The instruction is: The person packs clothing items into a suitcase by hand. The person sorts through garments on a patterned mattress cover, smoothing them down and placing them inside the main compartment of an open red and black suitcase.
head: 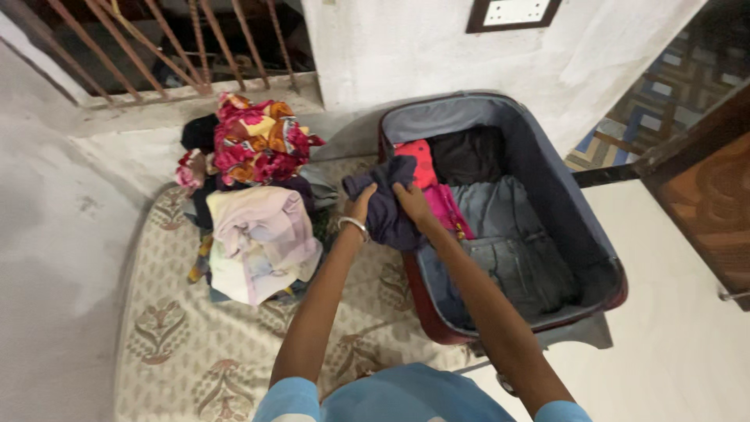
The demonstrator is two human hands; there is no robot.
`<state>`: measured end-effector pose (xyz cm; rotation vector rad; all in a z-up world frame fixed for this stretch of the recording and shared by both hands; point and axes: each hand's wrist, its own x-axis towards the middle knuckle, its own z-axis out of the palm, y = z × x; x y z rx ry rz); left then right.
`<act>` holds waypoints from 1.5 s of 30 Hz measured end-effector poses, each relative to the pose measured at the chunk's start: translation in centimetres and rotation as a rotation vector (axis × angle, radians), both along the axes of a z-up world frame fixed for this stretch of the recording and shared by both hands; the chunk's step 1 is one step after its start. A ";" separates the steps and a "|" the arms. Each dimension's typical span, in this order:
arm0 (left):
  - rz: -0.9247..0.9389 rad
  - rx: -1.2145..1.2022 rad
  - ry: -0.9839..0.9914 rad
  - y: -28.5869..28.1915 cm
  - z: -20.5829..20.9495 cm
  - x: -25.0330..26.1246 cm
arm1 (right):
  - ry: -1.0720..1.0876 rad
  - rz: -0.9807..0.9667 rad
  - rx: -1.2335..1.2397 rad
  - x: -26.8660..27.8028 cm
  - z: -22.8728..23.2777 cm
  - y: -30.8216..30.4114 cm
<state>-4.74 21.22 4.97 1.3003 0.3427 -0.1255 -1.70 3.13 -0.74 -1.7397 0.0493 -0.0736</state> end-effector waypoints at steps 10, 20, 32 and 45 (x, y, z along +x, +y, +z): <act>-0.043 0.500 0.292 8.2 -5.0 1.4 | -0.335 -0.261 -0.427 -2.4 -1.4 9.9; -0.476 1.210 0.023 11.6 -5.4 -0.7 | -0.142 -0.087 -0.497 -6.4 -1.5 12.9; -0.356 1.490 -0.508 16.4 6.7 -2.7 | -0.087 0.038 0.031 -2.3 -0.3 18.3; -0.048 1.512 -0.471 29.0 11.1 3.8 | -0.069 0.083 -0.275 0.8 8.2 31.7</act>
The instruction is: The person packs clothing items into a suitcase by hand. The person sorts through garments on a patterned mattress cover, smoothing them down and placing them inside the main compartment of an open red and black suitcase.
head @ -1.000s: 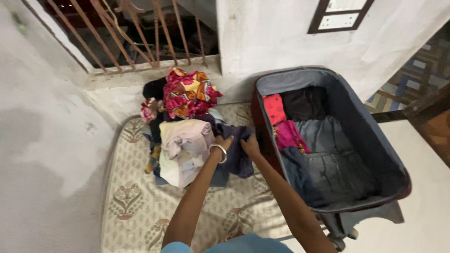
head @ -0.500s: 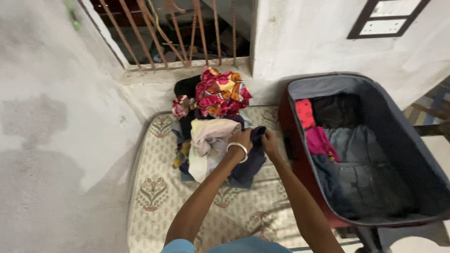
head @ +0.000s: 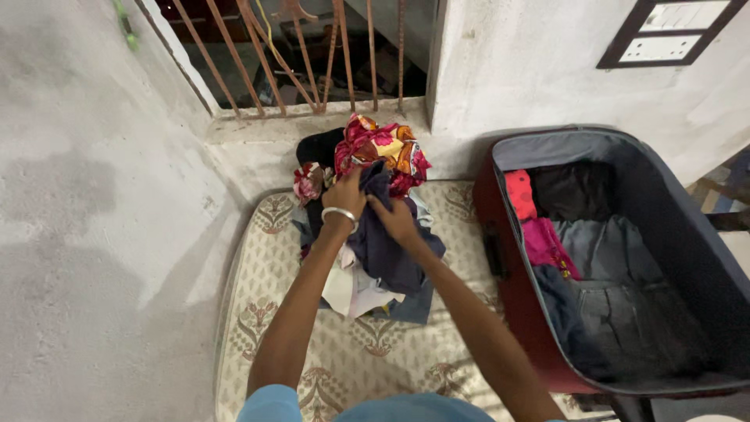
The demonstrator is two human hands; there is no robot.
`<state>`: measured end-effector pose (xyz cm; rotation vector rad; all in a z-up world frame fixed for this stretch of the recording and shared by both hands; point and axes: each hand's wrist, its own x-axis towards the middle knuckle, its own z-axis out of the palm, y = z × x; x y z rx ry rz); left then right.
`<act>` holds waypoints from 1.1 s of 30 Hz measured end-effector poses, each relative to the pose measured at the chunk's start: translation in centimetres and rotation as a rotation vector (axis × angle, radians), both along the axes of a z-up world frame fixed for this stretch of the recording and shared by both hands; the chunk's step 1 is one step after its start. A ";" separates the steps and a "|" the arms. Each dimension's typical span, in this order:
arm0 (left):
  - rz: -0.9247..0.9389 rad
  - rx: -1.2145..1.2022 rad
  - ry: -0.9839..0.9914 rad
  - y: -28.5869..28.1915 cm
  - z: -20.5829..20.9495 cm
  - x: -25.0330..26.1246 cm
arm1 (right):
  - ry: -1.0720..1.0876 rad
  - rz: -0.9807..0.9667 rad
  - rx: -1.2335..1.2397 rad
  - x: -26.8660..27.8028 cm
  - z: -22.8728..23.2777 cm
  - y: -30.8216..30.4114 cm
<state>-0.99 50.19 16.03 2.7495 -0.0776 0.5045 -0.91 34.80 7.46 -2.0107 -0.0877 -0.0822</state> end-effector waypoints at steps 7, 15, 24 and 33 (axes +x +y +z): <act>0.206 -0.081 0.212 3.6 -13.9 -3.9 | -0.024 0.059 -0.491 -2.3 -10.1 5.2; 0.331 -0.177 0.367 4.1 -14.7 -3.6 | -0.006 0.196 -0.534 0.5 -10.7 4.9; 0.303 -0.264 0.316 4.2 -15.4 -2.9 | 0.094 0.167 -0.520 1.0 -9.8 4.8; 0.333 -0.183 0.376 4.0 -14.1 -3.2 | 0.094 0.132 -0.525 0.1 -8.8 5.0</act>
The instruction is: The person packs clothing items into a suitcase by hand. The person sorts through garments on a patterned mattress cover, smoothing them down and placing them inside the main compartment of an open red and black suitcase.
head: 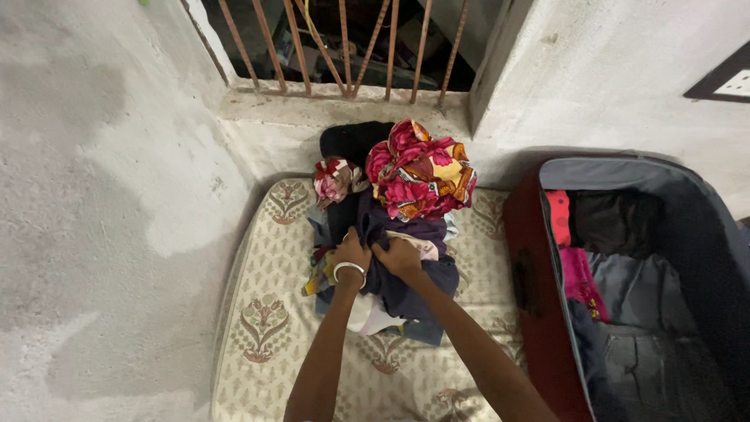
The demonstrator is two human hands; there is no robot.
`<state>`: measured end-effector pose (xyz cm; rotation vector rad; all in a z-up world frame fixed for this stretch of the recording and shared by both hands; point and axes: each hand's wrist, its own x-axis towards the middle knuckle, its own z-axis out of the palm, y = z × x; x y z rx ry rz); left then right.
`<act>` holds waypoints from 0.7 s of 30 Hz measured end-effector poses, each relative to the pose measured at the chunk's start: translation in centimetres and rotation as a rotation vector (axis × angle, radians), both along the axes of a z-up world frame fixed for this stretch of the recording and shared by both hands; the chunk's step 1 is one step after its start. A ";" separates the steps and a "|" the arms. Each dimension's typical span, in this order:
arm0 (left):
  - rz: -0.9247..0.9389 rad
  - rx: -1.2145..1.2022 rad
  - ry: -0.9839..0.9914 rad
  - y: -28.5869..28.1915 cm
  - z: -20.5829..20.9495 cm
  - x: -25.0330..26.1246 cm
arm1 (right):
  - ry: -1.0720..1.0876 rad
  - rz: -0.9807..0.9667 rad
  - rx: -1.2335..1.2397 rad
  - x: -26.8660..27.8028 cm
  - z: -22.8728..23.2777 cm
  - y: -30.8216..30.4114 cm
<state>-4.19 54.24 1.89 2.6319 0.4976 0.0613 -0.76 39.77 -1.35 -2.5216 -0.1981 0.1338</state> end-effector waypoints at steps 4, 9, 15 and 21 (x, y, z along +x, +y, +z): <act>0.006 -0.027 -0.035 0.1 -0.3 -0.1 | -0.003 -0.032 0.015 -0.3 0.5 0.2; 0.013 -0.022 0.013 0.1 -0.5 0.0 | 0.006 -0.030 -0.002 -0.3 0.8 0.1; 0.007 -0.028 -0.039 0.1 -0.8 0.0 | 0.026 -0.019 -0.003 -0.3 1.3 0.1; 0.005 -0.023 -0.047 0.1 -0.9 -0.1 | 0.030 -0.017 -0.011 -0.2 1.1 0.1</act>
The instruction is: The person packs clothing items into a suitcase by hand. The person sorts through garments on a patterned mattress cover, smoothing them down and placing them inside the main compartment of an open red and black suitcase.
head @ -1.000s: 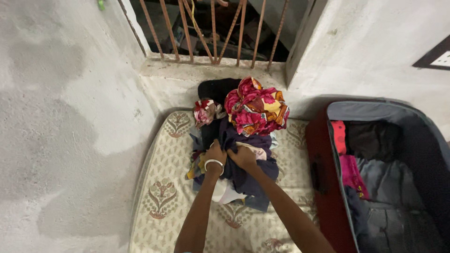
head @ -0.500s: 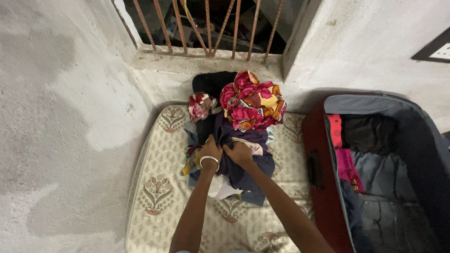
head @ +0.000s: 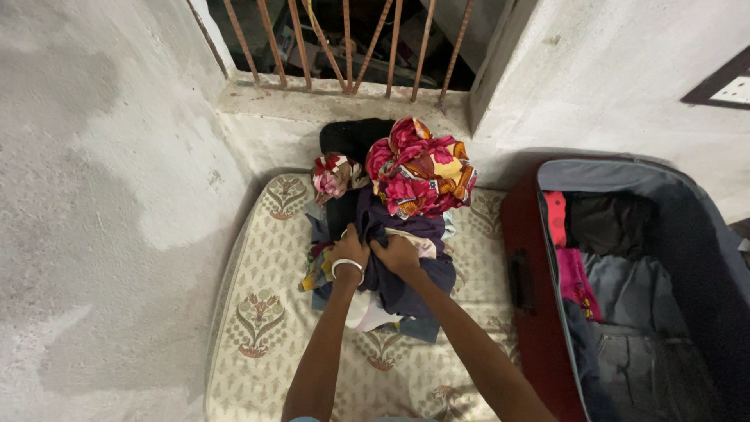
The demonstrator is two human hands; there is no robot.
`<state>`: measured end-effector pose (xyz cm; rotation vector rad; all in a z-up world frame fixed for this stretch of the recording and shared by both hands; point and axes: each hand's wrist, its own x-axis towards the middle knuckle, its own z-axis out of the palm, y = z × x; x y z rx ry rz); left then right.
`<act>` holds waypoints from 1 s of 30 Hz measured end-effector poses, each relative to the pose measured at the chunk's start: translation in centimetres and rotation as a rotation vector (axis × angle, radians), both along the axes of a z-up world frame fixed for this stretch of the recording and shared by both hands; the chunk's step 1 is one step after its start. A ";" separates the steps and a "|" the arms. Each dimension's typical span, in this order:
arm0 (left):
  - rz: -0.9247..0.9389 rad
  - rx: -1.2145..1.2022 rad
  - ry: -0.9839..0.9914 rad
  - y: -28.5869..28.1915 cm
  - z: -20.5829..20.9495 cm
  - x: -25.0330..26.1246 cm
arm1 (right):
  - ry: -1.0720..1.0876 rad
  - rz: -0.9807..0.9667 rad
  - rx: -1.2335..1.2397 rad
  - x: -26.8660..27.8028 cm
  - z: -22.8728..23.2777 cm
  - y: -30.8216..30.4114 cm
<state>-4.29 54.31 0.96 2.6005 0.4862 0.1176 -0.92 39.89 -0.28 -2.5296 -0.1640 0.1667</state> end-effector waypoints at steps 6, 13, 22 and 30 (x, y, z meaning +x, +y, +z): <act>-0.004 0.078 -0.009 -0.1 0.6 -0.1 | -0.009 -0.007 0.015 -0.2 0.0 0.0; -0.008 0.061 -0.008 -0.1 0.8 -0.3 | -0.057 0.012 0.011 0.1 -1.2 -0.1; -0.002 0.047 0.024 -0.1 0.3 -0.3 | -0.027 0.012 0.002 0.0 -1.0 -0.1; -0.007 0.052 0.007 0.0 -0.8 0.0 | -0.098 -0.001 0.025 -0.5 -0.9 -0.1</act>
